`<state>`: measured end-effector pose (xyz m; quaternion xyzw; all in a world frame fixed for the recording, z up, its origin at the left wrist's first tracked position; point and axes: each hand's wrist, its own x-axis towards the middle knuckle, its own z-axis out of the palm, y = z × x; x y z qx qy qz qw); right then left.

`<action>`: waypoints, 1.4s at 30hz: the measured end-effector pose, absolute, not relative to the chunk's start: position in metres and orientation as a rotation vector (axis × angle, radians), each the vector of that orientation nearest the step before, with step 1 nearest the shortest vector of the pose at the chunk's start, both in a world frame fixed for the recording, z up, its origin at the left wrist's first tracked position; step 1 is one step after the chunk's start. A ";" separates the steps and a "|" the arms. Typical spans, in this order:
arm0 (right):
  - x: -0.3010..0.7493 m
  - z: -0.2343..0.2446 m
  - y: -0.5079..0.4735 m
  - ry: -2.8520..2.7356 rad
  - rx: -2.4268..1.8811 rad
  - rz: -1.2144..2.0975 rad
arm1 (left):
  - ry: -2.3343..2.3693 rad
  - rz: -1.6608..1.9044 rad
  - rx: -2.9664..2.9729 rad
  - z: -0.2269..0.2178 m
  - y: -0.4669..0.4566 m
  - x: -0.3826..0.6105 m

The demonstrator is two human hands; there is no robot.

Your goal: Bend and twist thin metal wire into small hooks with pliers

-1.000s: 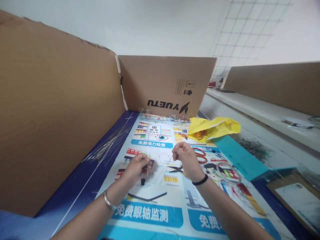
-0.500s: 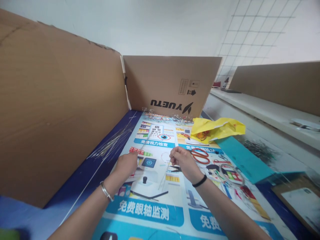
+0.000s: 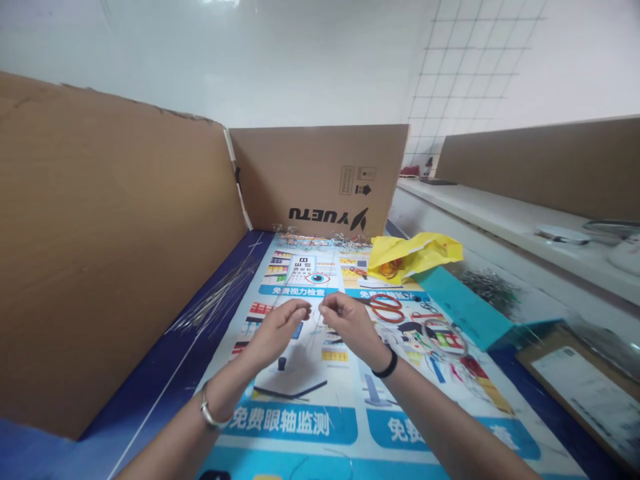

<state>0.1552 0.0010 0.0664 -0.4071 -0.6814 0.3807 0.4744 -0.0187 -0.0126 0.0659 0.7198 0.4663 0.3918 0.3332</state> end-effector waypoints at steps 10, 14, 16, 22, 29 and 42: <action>0.159 0.066 -0.003 -1.717 -1.021 0.684 | 0.896 1.343 1.181 0.068 -0.010 0.034; 0.157 0.066 -0.006 -1.735 -1.031 0.645 | 0.886 1.399 1.132 0.064 -0.014 0.034; 0.155 0.067 -0.008 -1.751 -1.030 0.619 | 0.896 1.434 1.162 0.063 -0.017 0.033; 0.153 0.070 -0.012 -1.794 -1.009 0.583 | 0.975 1.493 1.247 0.066 -0.022 0.030; 0.149 0.072 -0.014 -1.846 -1.002 0.573 | 1.150 1.506 1.423 0.071 -0.026 0.028; 0.257 0.038 0.058 -2.440 -1.974 -0.301 | 1.425 1.165 1.806 0.076 -0.001 -0.001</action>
